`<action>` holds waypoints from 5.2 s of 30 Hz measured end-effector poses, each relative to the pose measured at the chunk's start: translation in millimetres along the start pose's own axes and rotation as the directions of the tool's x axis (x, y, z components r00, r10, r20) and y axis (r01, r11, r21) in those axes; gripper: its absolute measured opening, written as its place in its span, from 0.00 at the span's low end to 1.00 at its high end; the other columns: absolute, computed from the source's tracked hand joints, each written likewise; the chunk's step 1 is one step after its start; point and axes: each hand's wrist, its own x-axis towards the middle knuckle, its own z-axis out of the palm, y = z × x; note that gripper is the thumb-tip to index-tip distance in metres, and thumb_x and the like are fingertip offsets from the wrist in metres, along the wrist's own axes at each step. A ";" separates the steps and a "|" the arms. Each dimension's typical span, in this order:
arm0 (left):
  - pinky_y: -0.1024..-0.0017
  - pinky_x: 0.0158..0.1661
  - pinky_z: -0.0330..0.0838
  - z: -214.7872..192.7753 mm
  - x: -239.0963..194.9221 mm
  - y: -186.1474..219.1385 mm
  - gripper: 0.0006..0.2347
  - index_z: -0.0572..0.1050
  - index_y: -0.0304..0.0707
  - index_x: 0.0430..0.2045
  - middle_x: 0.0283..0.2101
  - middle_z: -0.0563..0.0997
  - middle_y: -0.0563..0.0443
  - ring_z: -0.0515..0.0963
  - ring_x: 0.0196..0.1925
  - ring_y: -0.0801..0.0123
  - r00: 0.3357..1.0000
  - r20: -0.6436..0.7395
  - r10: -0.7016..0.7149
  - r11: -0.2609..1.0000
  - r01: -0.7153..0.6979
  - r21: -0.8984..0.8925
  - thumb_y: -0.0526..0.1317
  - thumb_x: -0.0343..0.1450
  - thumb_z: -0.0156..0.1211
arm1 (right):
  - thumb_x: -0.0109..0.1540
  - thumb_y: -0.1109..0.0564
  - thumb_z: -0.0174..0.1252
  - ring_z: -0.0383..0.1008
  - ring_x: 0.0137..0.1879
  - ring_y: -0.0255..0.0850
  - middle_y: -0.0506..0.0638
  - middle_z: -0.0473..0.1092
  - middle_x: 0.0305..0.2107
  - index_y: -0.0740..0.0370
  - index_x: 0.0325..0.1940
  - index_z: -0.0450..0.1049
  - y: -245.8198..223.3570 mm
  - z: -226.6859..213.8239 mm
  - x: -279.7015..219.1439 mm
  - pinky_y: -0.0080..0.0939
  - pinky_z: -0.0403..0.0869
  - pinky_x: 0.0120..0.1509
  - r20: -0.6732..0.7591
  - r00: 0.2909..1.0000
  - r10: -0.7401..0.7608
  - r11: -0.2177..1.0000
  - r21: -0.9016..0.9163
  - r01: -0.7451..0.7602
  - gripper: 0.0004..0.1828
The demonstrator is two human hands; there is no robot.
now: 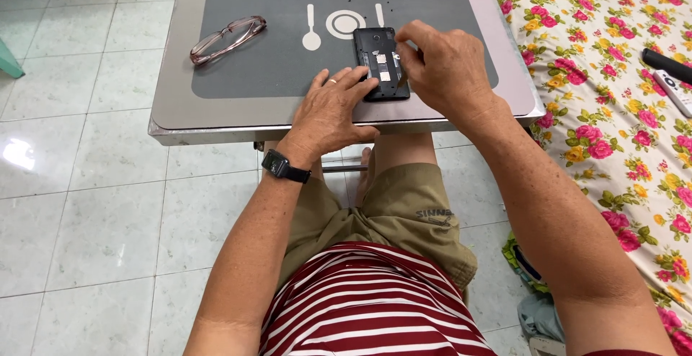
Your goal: The person uses a small screwdriver to remove screws from the back of a black smartphone placed on a gray mat. They unscrew multiple fasteners and place them on the mat while holding the phone steady with their left hand.
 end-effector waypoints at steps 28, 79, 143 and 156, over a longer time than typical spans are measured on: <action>0.40 0.75 0.43 -4.4 -0.6 2.3 0.37 0.68 0.49 0.71 0.79 0.63 0.50 0.61 0.79 0.44 1.000 -0.005 -0.001 1.000 0.001 -0.020 0.55 0.64 0.74 | 0.71 0.60 0.59 0.69 0.21 0.50 0.45 0.74 0.18 0.51 0.53 0.81 -4.5 -8.2 0.7 0.52 0.65 0.26 0.001 1.000 -0.030 0.998 0.053 0.030 0.09; 0.61 0.28 0.72 1.0 100.1 -95.5 0.10 0.77 0.53 0.42 0.27 0.74 0.63 0.78 0.28 0.63 0.896 -0.220 0.385 0.914 -0.337 0.224 0.50 0.79 0.73 | 0.68 0.65 0.59 0.62 0.22 0.49 0.50 0.63 0.18 0.63 0.67 0.68 22.5 -53.1 44.5 0.53 0.72 0.36 0.616 0.699 -0.362 0.908 0.402 0.117 0.22; 0.65 0.33 0.68 -10.0 96.3 -80.1 0.15 0.73 0.44 0.25 0.35 0.75 0.51 0.75 0.36 0.63 0.840 -0.253 0.481 0.877 -0.462 0.133 0.50 0.75 0.68 | 0.67 0.59 0.61 0.62 0.23 0.45 0.47 0.66 0.22 0.63 0.60 0.73 13.7 -36.2 43.1 0.44 0.71 0.32 0.338 0.857 -0.388 0.897 0.352 0.267 0.17; 0.65 0.37 0.72 -12.5 97.3 -82.5 0.14 0.76 0.44 0.30 0.39 0.78 0.50 0.80 0.44 0.60 0.839 -0.215 0.499 0.866 -0.482 0.130 0.51 0.73 0.71 | 0.67 0.62 0.58 0.59 0.24 0.46 0.49 0.62 0.22 0.66 0.58 0.74 16.1 -33.6 38.5 0.46 0.68 0.31 0.314 0.862 -0.397 0.888 0.368 0.275 0.14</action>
